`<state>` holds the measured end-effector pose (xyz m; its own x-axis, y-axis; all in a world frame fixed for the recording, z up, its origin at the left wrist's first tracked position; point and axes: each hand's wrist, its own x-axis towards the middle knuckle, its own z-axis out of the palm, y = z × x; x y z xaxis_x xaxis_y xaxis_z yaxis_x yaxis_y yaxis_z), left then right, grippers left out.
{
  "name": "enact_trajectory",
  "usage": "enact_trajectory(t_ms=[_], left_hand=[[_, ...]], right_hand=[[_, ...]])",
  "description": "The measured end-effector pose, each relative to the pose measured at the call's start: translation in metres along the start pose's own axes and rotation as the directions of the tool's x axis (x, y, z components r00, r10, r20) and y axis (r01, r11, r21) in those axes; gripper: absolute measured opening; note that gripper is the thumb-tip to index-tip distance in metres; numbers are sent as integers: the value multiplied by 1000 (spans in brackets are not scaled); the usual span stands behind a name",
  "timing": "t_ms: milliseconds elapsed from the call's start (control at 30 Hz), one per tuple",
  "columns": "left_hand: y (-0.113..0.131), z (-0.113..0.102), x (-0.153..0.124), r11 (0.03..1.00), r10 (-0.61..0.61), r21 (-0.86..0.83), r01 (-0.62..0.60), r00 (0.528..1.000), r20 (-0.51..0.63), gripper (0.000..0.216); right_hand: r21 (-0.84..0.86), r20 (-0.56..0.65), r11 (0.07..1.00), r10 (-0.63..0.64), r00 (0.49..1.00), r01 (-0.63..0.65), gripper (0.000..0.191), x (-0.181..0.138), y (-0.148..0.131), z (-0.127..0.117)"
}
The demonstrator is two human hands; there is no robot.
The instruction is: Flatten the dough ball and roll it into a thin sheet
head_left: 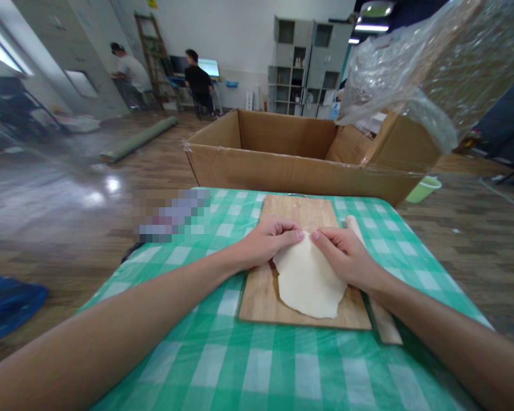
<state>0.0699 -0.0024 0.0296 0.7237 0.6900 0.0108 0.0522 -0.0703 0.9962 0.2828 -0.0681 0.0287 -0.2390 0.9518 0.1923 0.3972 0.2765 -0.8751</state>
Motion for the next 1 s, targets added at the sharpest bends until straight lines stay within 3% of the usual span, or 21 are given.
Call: enact_trajectory(t_ms=[133, 200, 300, 367, 433, 567, 700, 800, 1000], left_hand=[[1, 0, 0, 998, 2, 56, -4, 1000, 27, 44], [1, 1, 0, 1000, -17, 22, 17, 1000, -11, 44], [0, 4, 2, 989, -7, -145, -1, 998, -55, 52], [-2, 5, 4, 971, 26, -238, -35, 999, -39, 64], [-4, 5, 5, 965, 41, -256, -50, 998, -41, 65], [-9, 4, 6, 991, 25, -132, -33, 998, -60, 46], [-9, 4, 5, 999, 21, 25, -22, 999, 40, 44], [-8, 5, 5, 995, 19, 97, -21, 1000, 15, 45], [-8, 4, 6, 999, 5, 44, -5, 1000, 2, 49]], right_hand=[[68, 88, 997, 26, 996, -32, 41, 1, 0, -1], [61, 60, 998, 17, 998, -21, 40, 1, 0, -1], [93, -127, 996, 16, 992, -4, 40, 3, 0, 0], [154, -272, 988, 53, 961, -11, 39, 5, 1, 0], [227, -330, 973, 113, 937, -38, 38, 7, 3, -1], [354, -183, 928, 187, 965, -113, 32, 9, 6, -1], [244, -63, 964, 128, 990, -109, 38, 6, 4, 0], [203, -93, 975, 112, 989, -91, 43, 4, 1, 1], [175, -273, 980, 141, 951, -95, 51, 6, 2, -1]])
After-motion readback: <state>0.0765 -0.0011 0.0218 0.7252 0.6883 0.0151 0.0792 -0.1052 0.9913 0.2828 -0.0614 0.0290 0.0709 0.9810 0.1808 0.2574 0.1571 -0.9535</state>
